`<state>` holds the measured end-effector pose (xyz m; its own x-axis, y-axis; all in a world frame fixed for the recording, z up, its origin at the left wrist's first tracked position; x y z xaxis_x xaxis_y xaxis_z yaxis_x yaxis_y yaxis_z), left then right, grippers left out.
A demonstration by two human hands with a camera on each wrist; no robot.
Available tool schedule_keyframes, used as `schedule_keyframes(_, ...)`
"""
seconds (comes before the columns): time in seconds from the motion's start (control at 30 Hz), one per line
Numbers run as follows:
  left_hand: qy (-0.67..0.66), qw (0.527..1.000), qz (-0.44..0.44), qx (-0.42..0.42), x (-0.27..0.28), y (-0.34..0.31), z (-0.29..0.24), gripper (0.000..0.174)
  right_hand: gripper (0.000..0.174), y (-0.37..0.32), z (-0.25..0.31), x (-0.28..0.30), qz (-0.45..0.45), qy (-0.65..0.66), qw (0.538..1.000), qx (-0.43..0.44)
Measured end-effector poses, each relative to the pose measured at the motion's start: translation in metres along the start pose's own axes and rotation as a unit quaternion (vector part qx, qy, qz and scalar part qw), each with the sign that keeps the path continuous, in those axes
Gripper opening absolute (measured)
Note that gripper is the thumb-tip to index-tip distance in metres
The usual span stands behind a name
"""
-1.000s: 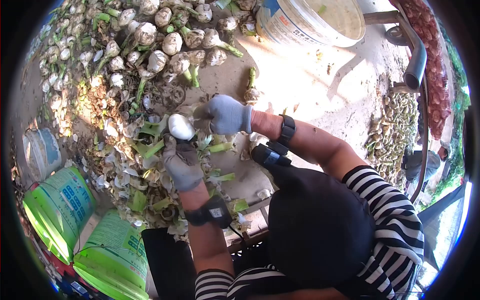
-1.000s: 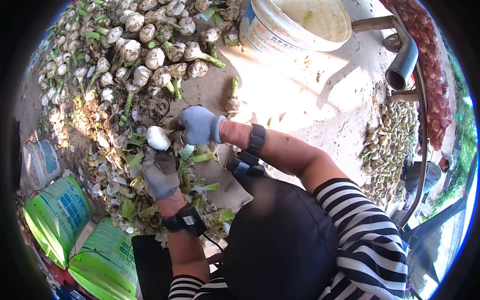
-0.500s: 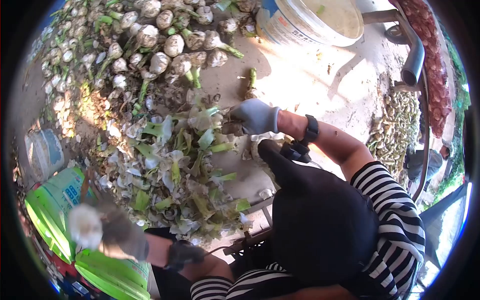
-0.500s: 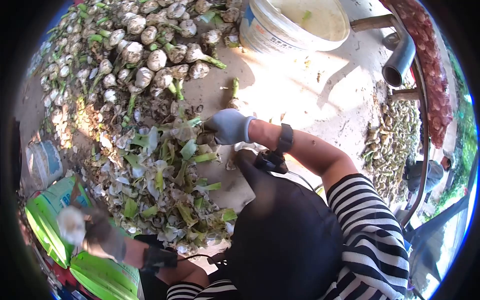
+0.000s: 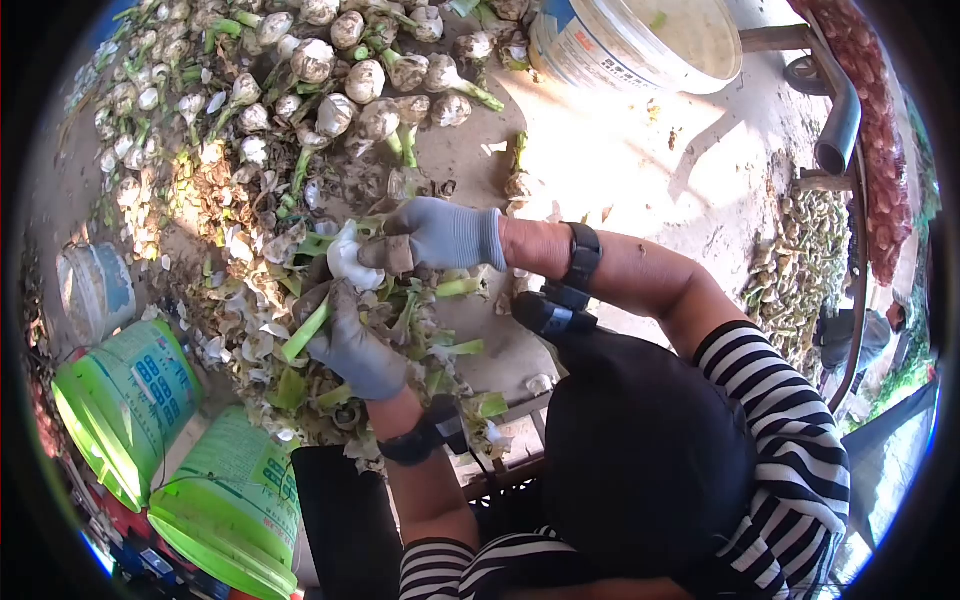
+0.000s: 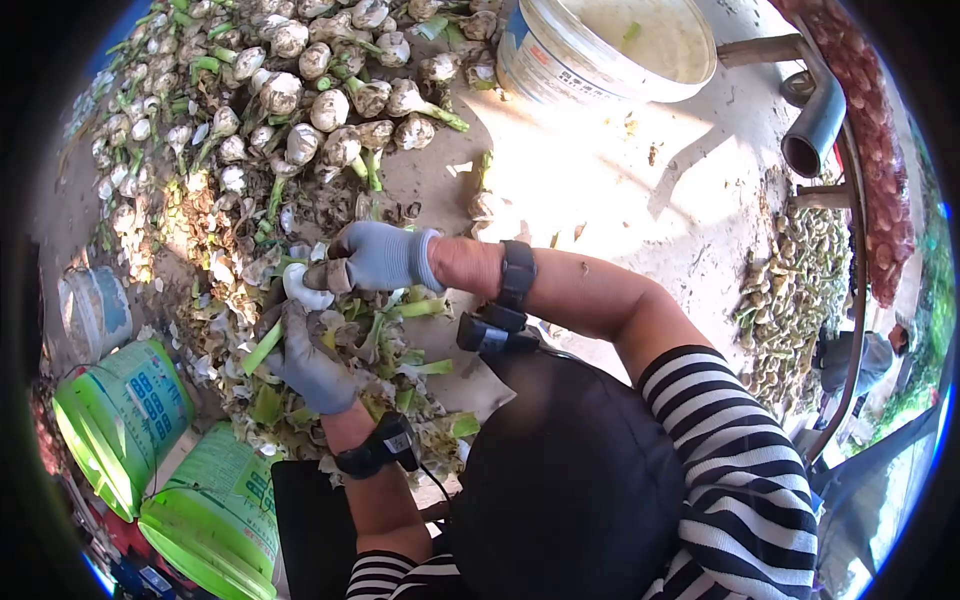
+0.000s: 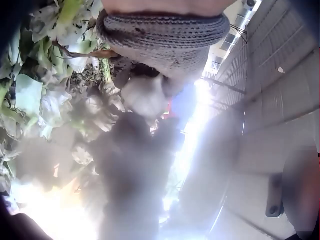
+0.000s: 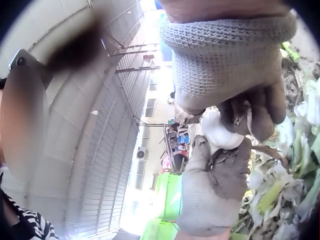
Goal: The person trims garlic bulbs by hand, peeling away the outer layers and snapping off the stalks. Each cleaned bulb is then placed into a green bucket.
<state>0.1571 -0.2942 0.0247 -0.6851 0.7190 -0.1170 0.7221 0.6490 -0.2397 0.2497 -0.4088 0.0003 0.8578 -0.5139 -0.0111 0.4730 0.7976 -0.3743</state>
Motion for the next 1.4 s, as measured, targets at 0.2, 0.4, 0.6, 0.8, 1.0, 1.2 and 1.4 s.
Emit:
schedule_keyframes(0.2,-0.165,0.969,0.015,0.183,0.002,-0.003,0.025,0.028,0.027,0.0,-0.004,0.002,0.009,0.049,0.993,0.104)
schedule_keyframes(0.4,-0.24,0.913,0.065,0.324,0.009,-0.012,0.064,0.037,0.012,-0.011,0.005,0.007,-0.074,-0.326,0.921,0.201)
schedule_keyframes(0.6,-0.156,0.947,0.014,0.28,0.027,-0.019,0.056,0.029,0.014,-0.005,-0.023,0.005,-0.045,-0.5,0.853,0.144)
schedule_keyframes(0.8,-0.309,0.905,0.083,0.28,0.04,-0.005,0.045,0.031,0.019,-0.018,-0.06,0.028,-0.08,-0.381,0.919,0.057)
schedule_keyframes(1.0,-0.536,0.838,0.06,0.081,0.137,0.005,-0.04,0.035,0.03,-0.06,-0.078,0.023,0.081,-0.39,0.91,-0.113)
schedule_keyframes(1.2,-0.526,0.817,0.159,-0.175,0.141,-0.005,-0.166,0.056,0.033,-0.116,-0.135,0.125,-0.314,-0.285,0.889,-0.176)
schedule_keyframes(1.4,-0.178,0.952,0.232,0.086,0.003,-0.003,-0.035,0.048,0.039,-0.069,-0.188,0.14,-0.294,-0.157,0.91,-0.248)
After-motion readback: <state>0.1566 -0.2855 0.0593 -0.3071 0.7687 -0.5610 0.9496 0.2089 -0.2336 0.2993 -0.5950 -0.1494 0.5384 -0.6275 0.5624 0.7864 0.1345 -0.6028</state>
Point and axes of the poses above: each hand's wrist, its own y-axis towards the middle knuckle, its own x-axis out of the back of the hand, z = x × y, the point moved 6 cm from there along y, towards the middle knuckle, and after that the axes turned 7 degrees about x, right-handed, at the moved point
